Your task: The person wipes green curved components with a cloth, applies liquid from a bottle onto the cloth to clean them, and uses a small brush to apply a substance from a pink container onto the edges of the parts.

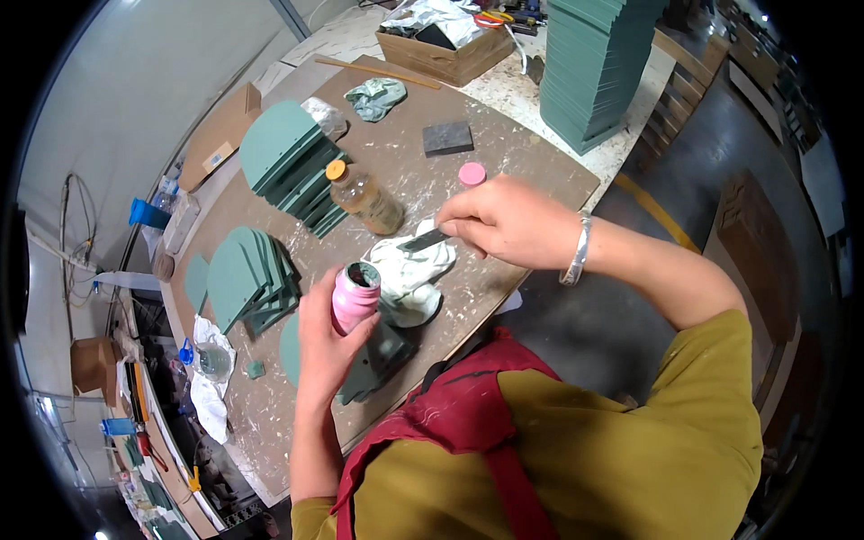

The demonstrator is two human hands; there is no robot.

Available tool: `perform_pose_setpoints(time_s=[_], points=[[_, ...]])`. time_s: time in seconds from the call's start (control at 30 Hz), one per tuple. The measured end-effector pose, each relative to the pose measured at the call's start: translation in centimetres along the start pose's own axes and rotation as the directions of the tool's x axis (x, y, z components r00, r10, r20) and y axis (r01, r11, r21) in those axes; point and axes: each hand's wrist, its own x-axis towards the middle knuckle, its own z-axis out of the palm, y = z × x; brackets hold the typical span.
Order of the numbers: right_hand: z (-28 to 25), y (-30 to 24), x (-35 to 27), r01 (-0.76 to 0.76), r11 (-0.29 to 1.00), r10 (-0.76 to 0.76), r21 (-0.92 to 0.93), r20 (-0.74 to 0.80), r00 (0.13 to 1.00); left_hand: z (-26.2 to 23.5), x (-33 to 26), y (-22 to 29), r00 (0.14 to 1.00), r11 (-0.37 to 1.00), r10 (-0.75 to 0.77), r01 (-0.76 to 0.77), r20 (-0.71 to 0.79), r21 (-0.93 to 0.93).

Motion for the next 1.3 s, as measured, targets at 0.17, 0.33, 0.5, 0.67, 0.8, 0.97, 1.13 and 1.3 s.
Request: perform_pose_setpoints(time_s=[0.17, 0.33, 0.5, 0.67, 0.8, 0.97, 1.13, 1.3], points=[[0.5, 3.1, 0.1, -0.044, 0.873, 0.059, 0.485, -0.016, 0.998, 3.6, 0.9, 2.0, 0.995, 0.954, -0.092, 0.101, 0.044, -0.282], [2.2, 4.1, -0.1, 0.046, 0.909, -0.018, 0.414, -0.070, 0.997, 6.2, 3.1, 4.1, 1.000, 0.962, -0.031, 0.030, 0.002, -0.271], [1.9, 6.6, 2.1, 0.045, 0.923, 0.005, 0.383, -0.129, 0.992, 7.5, 5.1, 4.5, 1.000, 0.976, -0.017, 0.012, -0.023, -0.216], [-5.0, 13.3, 12.5, -0.046, 0.995, 0.075, 0.087, -0.358, 0.931, 2.8, 3.5, 1.6, 0.941, 0.954, -0.281, 0.252, -0.188, -0.164], [-7.2, 25.0, 22.7, -0.080, 0.930, -0.126, -0.359, -0.515, 0.848, 0.4, -0.9, -1.6, 0.876, 0.909, -0.416, 0.400, -0.245, -0.114], [-6.7, 28.6, 25.7, -0.306, 0.899, 0.168, -0.313, -0.400, 0.901, 0.1, -4.9, -4.4, 0.772, 0.828, -0.551, 0.552, -0.315, -0.097], [-4.8, 25.9, 17.9, -0.018, 0.945, -0.160, -0.327, -0.509, 0.846, 0.2, -6.4, -5.6, 0.697, 0.780, -0.617, 0.604, -0.365, -0.166], [0.7, 24.2, 8.2, -0.003, 0.894, -0.133, -0.447, -0.272, 0.953, 0.5, -5.4, -6.4, 0.689, 0.761, -0.642, 0.623, -0.337, -0.178]])
